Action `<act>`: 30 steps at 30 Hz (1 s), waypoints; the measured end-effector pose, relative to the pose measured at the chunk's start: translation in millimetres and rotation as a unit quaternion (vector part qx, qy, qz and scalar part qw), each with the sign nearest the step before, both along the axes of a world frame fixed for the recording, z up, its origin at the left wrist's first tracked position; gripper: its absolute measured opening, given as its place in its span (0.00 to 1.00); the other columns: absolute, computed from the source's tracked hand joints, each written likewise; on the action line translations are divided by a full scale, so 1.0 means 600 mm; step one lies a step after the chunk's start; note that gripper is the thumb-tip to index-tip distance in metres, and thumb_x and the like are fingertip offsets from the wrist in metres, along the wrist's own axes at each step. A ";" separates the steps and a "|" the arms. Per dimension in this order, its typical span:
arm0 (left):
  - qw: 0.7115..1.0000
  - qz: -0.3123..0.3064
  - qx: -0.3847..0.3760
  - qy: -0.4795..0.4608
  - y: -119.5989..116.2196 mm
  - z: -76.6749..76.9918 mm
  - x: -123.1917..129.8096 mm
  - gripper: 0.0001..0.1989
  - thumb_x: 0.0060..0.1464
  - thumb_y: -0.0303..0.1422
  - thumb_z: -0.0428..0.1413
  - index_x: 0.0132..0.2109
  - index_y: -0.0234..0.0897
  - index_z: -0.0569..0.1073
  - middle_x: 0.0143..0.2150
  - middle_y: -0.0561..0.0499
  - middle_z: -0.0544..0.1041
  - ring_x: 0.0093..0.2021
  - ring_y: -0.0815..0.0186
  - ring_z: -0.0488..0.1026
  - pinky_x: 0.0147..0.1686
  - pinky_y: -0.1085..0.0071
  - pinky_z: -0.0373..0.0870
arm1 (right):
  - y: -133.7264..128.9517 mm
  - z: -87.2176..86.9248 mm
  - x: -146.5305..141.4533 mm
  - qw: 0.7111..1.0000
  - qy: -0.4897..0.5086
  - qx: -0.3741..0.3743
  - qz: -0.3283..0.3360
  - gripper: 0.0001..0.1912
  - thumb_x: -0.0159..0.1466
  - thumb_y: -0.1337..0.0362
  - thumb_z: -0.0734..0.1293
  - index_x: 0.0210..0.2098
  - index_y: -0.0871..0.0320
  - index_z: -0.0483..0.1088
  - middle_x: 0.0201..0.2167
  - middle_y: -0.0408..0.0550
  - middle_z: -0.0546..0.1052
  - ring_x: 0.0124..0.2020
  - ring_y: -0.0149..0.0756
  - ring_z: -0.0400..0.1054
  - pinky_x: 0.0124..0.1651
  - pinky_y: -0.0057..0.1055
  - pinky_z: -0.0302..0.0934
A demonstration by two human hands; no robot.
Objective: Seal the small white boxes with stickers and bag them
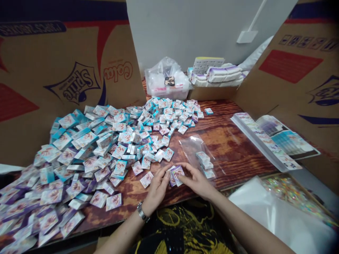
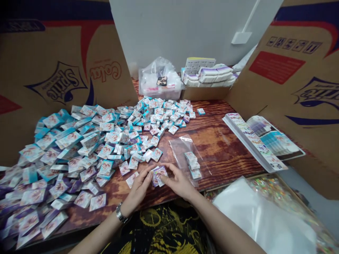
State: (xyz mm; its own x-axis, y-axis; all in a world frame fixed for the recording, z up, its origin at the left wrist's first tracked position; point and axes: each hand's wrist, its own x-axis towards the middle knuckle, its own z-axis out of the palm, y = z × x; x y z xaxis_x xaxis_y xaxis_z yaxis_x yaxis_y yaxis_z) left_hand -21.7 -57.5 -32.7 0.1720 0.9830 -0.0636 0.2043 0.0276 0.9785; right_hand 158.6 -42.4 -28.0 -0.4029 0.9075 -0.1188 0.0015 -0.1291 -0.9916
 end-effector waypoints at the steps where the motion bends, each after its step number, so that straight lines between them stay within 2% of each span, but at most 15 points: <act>1: 1.000 -0.009 0.014 0.012 -0.003 -0.001 0.001 0.20 0.61 0.40 0.47 0.58 0.42 0.66 0.55 0.47 0.69 0.56 0.59 0.64 0.57 0.60 0.59 | -0.002 0.001 0.001 0.999 -0.026 0.025 0.005 0.22 0.62 0.58 0.65 0.55 0.54 0.62 0.51 0.48 0.70 0.51 0.37 0.66 0.53 0.36 0.61; 3: 0.998 -0.027 0.044 0.042 -0.010 -0.009 0.002 0.22 0.61 0.39 0.48 0.61 0.42 0.61 0.60 0.46 0.64 0.60 0.59 0.60 0.60 0.59 0.55 | -0.007 0.000 0.003 0.993 -0.085 0.083 0.019 0.23 0.64 0.60 0.63 0.58 0.53 0.58 0.55 0.50 0.68 0.53 0.38 0.64 0.55 0.37 0.60; 5: 0.994 -0.044 0.070 0.076 -0.020 -0.024 0.003 0.27 0.60 0.39 0.49 0.64 0.42 0.53 0.63 0.45 0.58 0.63 0.59 0.55 0.61 0.58 0.52 | -0.013 -0.009 0.007 0.973 -0.167 0.154 0.027 0.25 0.65 0.62 0.62 0.60 0.53 0.55 0.57 0.51 0.66 0.56 0.41 0.61 0.57 0.41 0.57; 9: 0.982 -0.082 0.068 0.156 -0.038 -0.060 0.007 0.34 0.61 0.39 0.47 0.67 0.37 0.40 0.66 0.39 0.52 0.65 0.55 0.49 0.62 0.52 0.48 | -0.025 -0.053 0.014 0.913 -0.305 0.263 0.071 0.28 0.64 0.67 0.61 0.62 0.54 0.54 0.55 0.55 0.68 0.54 0.46 0.61 0.56 0.48 0.57; 11: 0.976 -0.095 0.062 0.187 -0.044 -0.071 0.008 0.35 0.61 0.39 0.47 0.67 0.35 0.38 0.65 0.37 0.53 0.65 0.54 0.49 0.62 0.50 0.48 | -0.030 -0.073 0.016 0.904 -0.312 0.277 0.091 0.30 0.64 0.69 0.60 0.64 0.55 0.50 0.57 0.57 0.65 0.56 0.45 0.60 0.57 0.47 0.56; 14: 0.974 -0.099 0.060 0.197 -0.049 -0.072 0.009 0.33 0.61 0.39 0.46 0.67 0.35 0.41 0.64 0.37 0.54 0.65 0.54 0.50 0.61 0.50 0.48 | -0.033 -0.084 0.016 0.912 -0.295 0.268 0.101 0.33 0.64 0.69 0.59 0.66 0.57 0.43 0.61 0.59 0.59 0.61 0.44 0.54 0.60 0.44 0.54; 18: 0.980 -0.100 0.034 0.168 -0.045 -0.064 0.008 0.33 0.60 0.41 0.48 0.66 0.34 0.44 0.64 0.37 0.55 0.64 0.54 0.51 0.61 0.51 0.50 | -0.029 -0.078 0.017 0.913 -0.287 0.266 0.115 0.34 0.64 0.70 0.58 0.66 0.59 0.41 0.62 0.60 0.57 0.63 0.43 0.52 0.61 0.44 0.53; 22: 0.991 -0.072 0.003 0.116 -0.034 -0.064 0.007 0.27 0.61 0.41 0.47 0.64 0.37 0.53 0.63 0.41 0.59 0.62 0.57 0.56 0.61 0.55 0.51 | -0.024 -0.082 0.019 0.905 -0.296 0.287 0.104 0.32 0.65 0.67 0.59 0.66 0.58 0.43 0.59 0.60 0.62 0.59 0.45 0.57 0.58 0.46 0.56; 25: 0.994 -0.049 0.010 0.094 -0.026 -0.064 0.006 0.28 0.59 0.40 0.50 0.63 0.37 0.55 0.62 0.42 0.61 0.61 0.58 0.58 0.60 0.55 0.53 | -0.025 -0.092 0.021 0.900 -0.299 0.305 0.090 0.32 0.65 0.66 0.60 0.66 0.58 0.44 0.57 0.61 0.65 0.56 0.47 0.62 0.55 0.48 0.59; 30: 0.994 -0.079 0.028 0.063 -0.013 -0.054 0.000 0.21 0.59 0.39 0.50 0.59 0.42 0.64 0.58 0.45 0.67 0.58 0.59 0.63 0.59 0.57 0.56 | -0.032 -0.087 0.019 0.923 -0.261 0.279 0.052 0.28 0.65 0.65 0.61 0.63 0.58 0.52 0.54 0.60 0.68 0.52 0.46 0.65 0.53 0.47 0.61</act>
State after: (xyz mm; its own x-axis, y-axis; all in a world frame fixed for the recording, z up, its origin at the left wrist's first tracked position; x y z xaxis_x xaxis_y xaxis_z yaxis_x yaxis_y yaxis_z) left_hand -22.0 -65.3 -64.8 0.3189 0.9469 -0.0402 0.3231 -0.0687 0.9439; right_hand 170.1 -61.7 -80.4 -0.5116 0.8456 0.1525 0.4809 0.4289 -0.7647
